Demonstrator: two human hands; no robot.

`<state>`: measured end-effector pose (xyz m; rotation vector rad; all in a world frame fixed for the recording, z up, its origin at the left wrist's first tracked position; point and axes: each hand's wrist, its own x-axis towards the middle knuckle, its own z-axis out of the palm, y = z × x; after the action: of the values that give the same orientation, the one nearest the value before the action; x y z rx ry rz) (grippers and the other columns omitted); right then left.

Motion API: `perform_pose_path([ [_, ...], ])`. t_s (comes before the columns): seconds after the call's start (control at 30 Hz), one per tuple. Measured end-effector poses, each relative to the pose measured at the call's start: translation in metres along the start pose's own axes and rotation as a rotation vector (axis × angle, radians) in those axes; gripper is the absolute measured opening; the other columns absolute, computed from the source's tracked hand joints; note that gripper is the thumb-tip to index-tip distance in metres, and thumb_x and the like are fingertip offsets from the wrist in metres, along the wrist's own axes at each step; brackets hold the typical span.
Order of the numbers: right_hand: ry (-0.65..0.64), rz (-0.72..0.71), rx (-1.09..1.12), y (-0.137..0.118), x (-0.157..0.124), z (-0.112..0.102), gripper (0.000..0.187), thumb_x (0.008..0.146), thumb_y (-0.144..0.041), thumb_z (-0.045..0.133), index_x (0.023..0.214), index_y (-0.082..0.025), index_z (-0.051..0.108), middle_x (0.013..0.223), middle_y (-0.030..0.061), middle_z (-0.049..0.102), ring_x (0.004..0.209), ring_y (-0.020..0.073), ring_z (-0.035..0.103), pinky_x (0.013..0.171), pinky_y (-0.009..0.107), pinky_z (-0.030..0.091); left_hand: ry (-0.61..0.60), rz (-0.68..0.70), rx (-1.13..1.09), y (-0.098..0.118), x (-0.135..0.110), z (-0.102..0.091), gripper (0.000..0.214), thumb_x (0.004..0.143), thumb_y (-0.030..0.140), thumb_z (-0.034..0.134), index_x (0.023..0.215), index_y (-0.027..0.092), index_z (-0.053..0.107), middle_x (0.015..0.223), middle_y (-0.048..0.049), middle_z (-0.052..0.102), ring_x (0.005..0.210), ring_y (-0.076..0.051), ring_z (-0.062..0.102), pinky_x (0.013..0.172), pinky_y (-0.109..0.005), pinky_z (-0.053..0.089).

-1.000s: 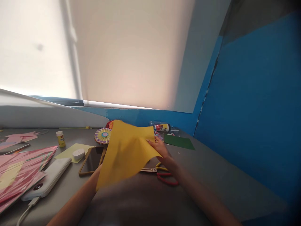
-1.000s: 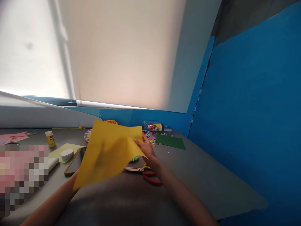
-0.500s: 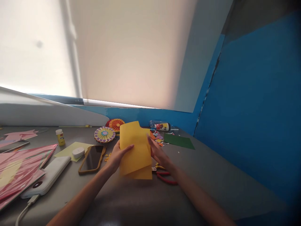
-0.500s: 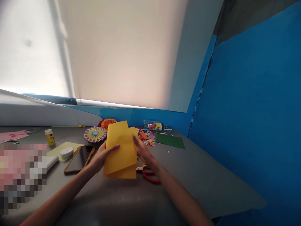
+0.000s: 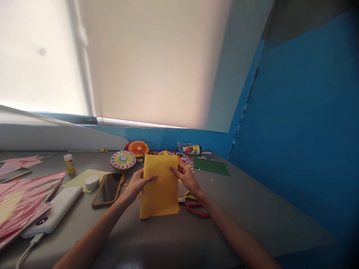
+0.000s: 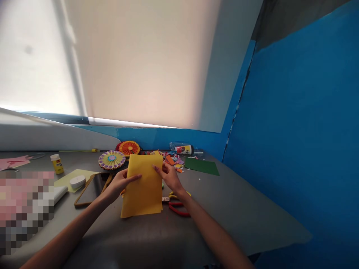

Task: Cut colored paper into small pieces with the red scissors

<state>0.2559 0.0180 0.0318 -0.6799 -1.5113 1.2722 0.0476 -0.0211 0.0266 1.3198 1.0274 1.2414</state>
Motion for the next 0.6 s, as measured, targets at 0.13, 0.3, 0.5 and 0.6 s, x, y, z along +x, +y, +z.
perform_pose_path([
  [0.13,0.082,-0.08,-0.078,0.0,0.001,-0.001,0.028,0.076,-0.045,0.067,0.083,-0.018,0.066,0.092,0.0074,0.07,0.083,0.0244,0.065,0.07,0.034,0.054,-0.044,-0.044,-0.05,0.006,-0.005,0.004,0.043,0.067,0.038,0.076,0.1,0.015,0.062,0.101,-0.0124,0.07,0.083,-0.025,0.068,0.067,-0.03,0.053],
  [0.3,0.088,-0.086,-0.079,-0.005,-0.003,0.0,0.031,0.077,-0.048,0.065,0.08,-0.017,0.066,0.086,0.0075,0.069,0.076,0.0231,0.064,0.062,0.031,0.052,-0.145,-0.163,-0.169,0.017,-0.01,0.006,0.048,0.07,0.04,0.073,0.109,0.015,0.059,0.106,-0.0145,0.068,0.086,-0.026,0.068,0.071,-0.032,0.054],
  [0.5,0.018,-0.081,-0.183,-0.006,-0.008,0.002,0.033,0.076,-0.05,0.064,0.075,-0.017,0.063,0.074,0.0044,0.065,0.066,0.018,0.06,0.053,0.026,0.047,0.005,-0.061,-0.142,0.018,-0.006,-0.003,0.047,0.075,0.048,0.065,0.109,0.016,0.063,0.106,-0.0121,0.069,0.089,-0.023,0.067,0.07,-0.027,0.053],
  [0.6,-0.022,-0.088,-0.152,-0.005,-0.008,0.002,0.031,0.078,-0.049,0.063,0.082,-0.018,0.063,0.079,0.0037,0.066,0.068,0.0175,0.061,0.056,0.026,0.048,0.037,-0.006,-0.081,0.019,-0.005,-0.007,0.051,0.071,0.049,0.068,0.109,0.016,0.065,0.103,-0.0118,0.07,0.086,-0.024,0.067,0.068,-0.029,0.053],
])
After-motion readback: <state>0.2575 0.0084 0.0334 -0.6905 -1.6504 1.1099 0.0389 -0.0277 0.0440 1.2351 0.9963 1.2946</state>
